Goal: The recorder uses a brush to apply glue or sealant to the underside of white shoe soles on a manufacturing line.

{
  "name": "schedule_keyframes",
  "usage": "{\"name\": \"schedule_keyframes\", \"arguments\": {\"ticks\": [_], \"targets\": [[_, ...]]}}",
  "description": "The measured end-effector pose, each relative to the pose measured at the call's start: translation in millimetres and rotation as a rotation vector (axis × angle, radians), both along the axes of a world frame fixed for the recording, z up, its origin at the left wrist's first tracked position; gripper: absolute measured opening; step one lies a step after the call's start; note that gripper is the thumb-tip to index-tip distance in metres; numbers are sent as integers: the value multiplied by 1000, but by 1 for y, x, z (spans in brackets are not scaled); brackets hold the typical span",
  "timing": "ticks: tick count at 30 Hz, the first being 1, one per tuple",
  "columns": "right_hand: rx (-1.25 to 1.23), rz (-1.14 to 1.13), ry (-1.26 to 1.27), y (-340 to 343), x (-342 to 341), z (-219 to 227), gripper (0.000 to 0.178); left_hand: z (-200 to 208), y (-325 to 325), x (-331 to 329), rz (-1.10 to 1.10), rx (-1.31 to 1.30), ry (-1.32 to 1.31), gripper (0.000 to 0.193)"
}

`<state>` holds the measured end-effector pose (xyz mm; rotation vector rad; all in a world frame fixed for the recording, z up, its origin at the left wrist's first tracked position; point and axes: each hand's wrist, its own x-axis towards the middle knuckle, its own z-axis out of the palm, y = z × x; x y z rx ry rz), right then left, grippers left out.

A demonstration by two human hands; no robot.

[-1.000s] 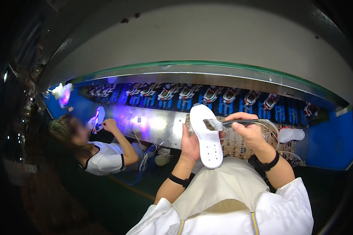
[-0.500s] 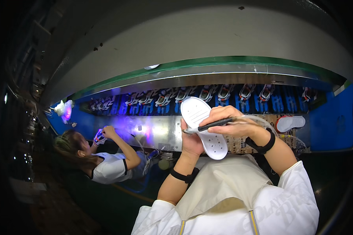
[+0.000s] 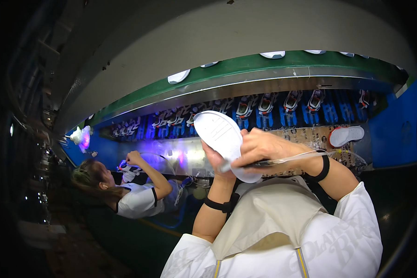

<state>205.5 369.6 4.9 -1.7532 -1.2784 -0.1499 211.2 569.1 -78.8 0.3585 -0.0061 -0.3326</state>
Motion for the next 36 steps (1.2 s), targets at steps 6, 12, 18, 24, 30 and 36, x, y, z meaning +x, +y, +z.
{"name": "schedule_keyframes", "arguments": {"ticks": [6, 12, 18, 24, 30, 36], "targets": [[-53, -213, -100, 5, -2, -5, 35, 30, 1, 13, -7, -11, 52, 92], [20, -134, 184, 6, -4, 2, 33, 37, 20, 30, 10, 29, -60, 81], [-68, 270, 116, 0, 3, 7, 32, 57, 27, 44, -1, 109, -92, 89], [-176, 119, 40, -1, 4, 13, 34, 66, 26, 55, -194, 110, -206, 105], [-172, -141, 184, -8, 1, 12, 33, 76, 22, 69, -341, 310, -320, 114], [-144, -55, 301, -15, -1, 21, 30, 78, 13, 83, -417, 552, -399, 86]]}}
